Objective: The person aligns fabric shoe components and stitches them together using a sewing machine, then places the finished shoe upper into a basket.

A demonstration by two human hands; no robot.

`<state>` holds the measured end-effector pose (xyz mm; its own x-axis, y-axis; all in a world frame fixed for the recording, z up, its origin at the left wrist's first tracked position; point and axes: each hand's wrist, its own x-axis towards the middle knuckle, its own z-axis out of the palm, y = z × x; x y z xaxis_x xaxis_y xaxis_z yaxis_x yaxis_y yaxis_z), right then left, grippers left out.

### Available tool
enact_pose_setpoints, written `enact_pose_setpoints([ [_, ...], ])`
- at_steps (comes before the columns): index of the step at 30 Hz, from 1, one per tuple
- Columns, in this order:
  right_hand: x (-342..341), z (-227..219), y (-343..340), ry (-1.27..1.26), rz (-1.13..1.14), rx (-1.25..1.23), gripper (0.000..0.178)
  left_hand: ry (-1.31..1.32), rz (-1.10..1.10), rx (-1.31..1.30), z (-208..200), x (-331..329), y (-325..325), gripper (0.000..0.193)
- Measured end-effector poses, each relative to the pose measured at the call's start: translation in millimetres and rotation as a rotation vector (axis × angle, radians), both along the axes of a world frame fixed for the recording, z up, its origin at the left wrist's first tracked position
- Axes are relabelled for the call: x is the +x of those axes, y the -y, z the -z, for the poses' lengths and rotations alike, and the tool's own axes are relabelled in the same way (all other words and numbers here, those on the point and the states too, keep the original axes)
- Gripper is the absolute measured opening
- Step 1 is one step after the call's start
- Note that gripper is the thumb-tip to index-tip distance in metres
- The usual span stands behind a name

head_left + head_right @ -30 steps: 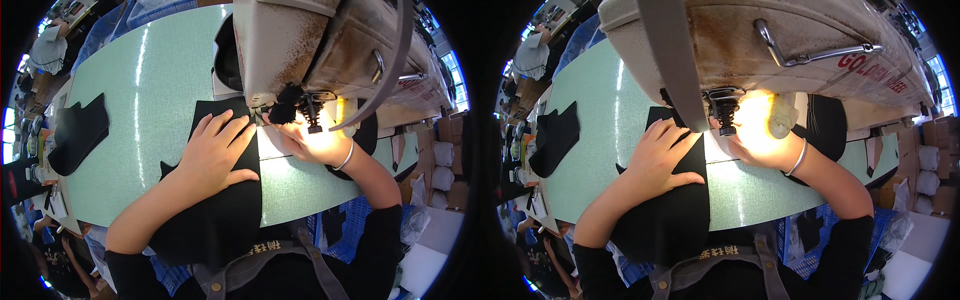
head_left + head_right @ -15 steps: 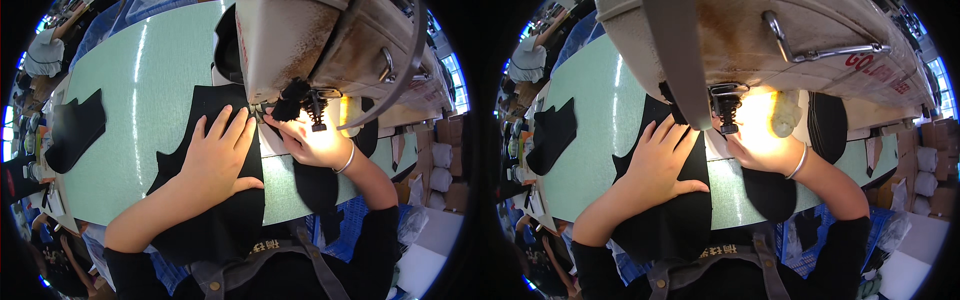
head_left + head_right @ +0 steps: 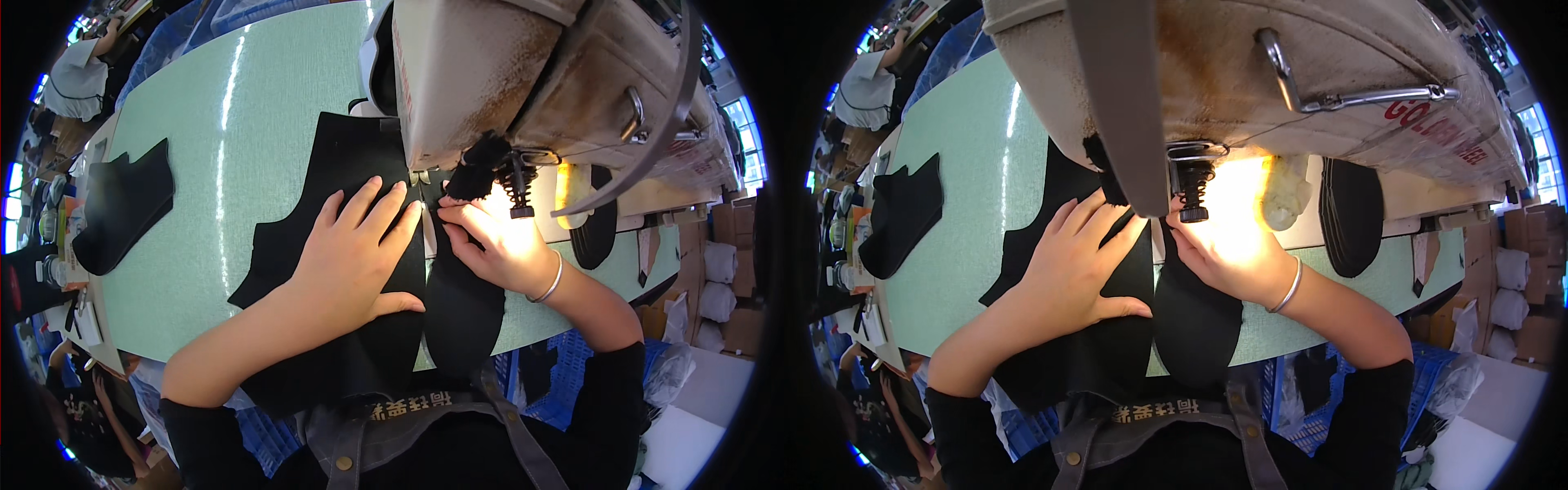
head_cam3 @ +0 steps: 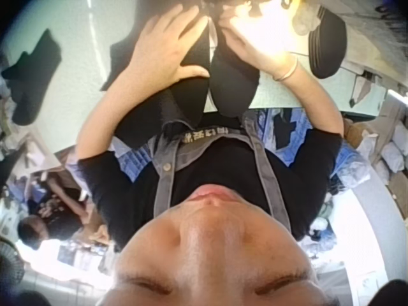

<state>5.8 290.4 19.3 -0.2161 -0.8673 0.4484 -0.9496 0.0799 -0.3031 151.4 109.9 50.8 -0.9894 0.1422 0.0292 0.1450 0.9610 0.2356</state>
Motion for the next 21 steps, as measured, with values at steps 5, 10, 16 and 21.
enact_pose_setpoints([
  [5, 2.4, 1.1, -0.8, 0.034, 0.009, 0.072, 0.029, -0.023, 0.051, 0.013, 4.3, -1.0, 8.5, 0.091],
  [10, 2.0, 0.9, 1.1, 0.014, 0.01, 0.122, 0.03, -0.036, 0.057, 0.011, 5.9, -4.9, 13.7, 0.088],
  [16, -5.0, 8.4, 1.6, 0.127, 0.005, 0.109, 0.034, -0.049, 0.081, 0.023, 11.3, -15.3, 23.7, 0.081],
  [21, -15.6, 8.1, 2.5, 0.055, 0.015, 0.105, 0.035, -0.085, 0.086, 0.038, 17.0, -25.9, 28.4, 0.077],
])
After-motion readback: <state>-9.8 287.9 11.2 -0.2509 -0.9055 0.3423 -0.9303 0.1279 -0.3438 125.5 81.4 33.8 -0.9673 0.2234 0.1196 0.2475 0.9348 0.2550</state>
